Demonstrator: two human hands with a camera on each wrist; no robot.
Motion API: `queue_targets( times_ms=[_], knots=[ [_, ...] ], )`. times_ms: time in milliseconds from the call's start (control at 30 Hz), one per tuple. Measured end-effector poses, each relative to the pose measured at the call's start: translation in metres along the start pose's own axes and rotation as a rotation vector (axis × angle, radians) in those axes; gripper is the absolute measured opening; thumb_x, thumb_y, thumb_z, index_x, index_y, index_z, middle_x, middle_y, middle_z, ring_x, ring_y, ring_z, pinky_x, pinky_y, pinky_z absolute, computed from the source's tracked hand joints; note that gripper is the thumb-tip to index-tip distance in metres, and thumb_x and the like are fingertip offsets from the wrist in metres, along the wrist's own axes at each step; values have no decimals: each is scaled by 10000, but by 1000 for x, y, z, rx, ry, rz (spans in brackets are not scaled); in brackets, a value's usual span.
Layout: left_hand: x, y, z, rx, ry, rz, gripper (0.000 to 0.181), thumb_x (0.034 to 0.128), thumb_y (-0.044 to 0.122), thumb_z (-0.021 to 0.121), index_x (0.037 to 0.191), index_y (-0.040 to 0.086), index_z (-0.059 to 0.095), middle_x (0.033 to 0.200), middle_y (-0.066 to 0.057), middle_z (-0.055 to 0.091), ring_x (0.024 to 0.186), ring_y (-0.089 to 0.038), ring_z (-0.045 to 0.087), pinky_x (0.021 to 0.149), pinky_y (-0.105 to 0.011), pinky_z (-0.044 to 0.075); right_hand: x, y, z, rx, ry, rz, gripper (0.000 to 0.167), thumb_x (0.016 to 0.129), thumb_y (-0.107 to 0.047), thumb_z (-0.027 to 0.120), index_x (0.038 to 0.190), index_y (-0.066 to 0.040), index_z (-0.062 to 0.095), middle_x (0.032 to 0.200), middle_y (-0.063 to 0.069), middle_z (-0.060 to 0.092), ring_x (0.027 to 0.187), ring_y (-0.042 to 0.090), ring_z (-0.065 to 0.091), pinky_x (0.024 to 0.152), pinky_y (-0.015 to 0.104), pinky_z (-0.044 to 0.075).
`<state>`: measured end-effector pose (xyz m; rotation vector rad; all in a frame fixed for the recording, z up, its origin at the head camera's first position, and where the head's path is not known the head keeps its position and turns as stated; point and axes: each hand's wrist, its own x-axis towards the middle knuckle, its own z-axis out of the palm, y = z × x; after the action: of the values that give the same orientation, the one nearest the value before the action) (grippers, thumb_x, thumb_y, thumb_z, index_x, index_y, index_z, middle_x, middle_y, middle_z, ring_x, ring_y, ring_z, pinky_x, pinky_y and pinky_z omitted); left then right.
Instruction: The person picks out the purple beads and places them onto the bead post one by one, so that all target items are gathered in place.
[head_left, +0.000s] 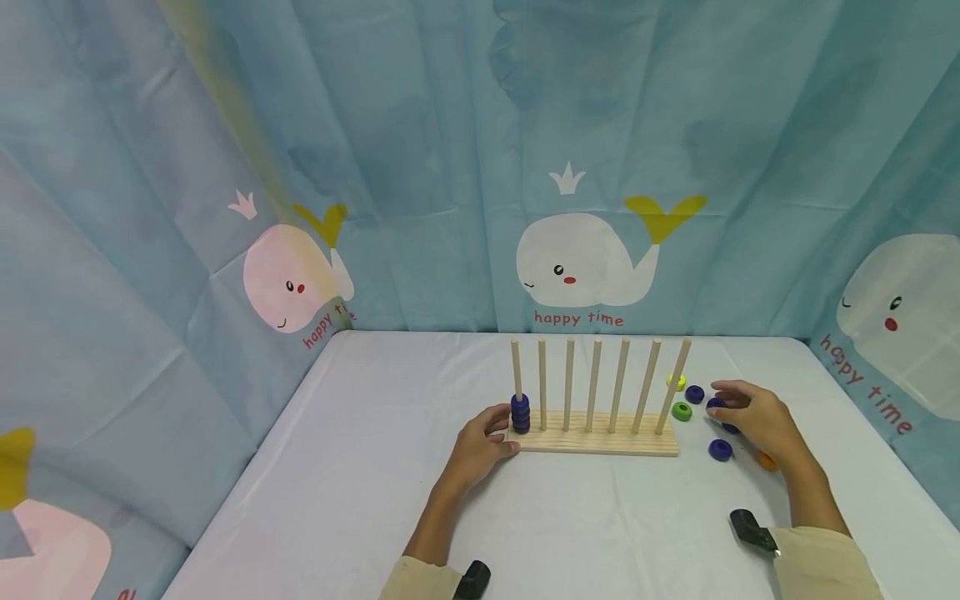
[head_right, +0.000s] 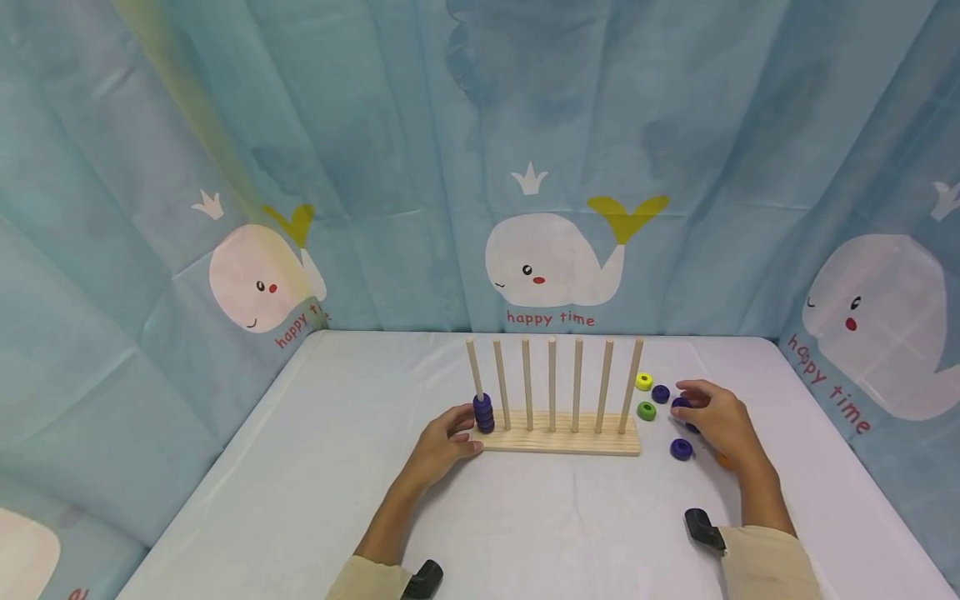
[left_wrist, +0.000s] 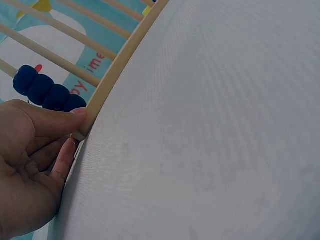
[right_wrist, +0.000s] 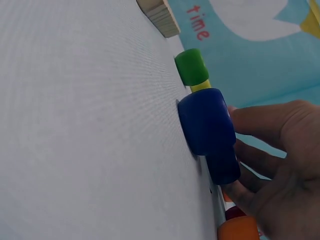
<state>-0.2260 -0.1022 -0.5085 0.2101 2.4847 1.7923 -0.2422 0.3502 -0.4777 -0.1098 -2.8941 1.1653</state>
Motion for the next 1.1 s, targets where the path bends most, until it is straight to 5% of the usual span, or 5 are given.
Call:
queue_targets(
  times_ms=[367, 667, 1100],
  knots=[
    [0, 2, 1, 8, 1, 3, 645, 887, 25, 801, 1493, 73, 585, 1472, -156, 631, 1347, -330, 620, 1122, -420, 553, -1, 0, -2, -31, 14, -5, 561, 985, -129, 721, 1475, 64, 526, 1402, 379, 575, 1279, 573, 541, 1060, 743, 464],
    [-1, 3, 1, 13, -5, -1, 655, 884, 21, 799, 1499, 62, 576, 1472, -165, 629, 1347, -334, 620, 1123, -409, 552, -6, -15, -13, -28, 69, -8, 572, 1064, -328, 647, 1509, 9, 526, 1472, 346, 547, 1378, 622, 417, 1048, 827, 387],
    [-1, 1, 0, -9, -4, 10, 652, 873, 8, 810, 1484, 52, 587, 1477, -183, 622, 1353, -359, 612, 1128, -440, 548, -18, -49, -29, 42, 148, -41, 589, 1098, -373, 575, 1544, 3, 498, 1467, 358, 548, 1267, 594, 562, 956, 760, 529]
  ],
)
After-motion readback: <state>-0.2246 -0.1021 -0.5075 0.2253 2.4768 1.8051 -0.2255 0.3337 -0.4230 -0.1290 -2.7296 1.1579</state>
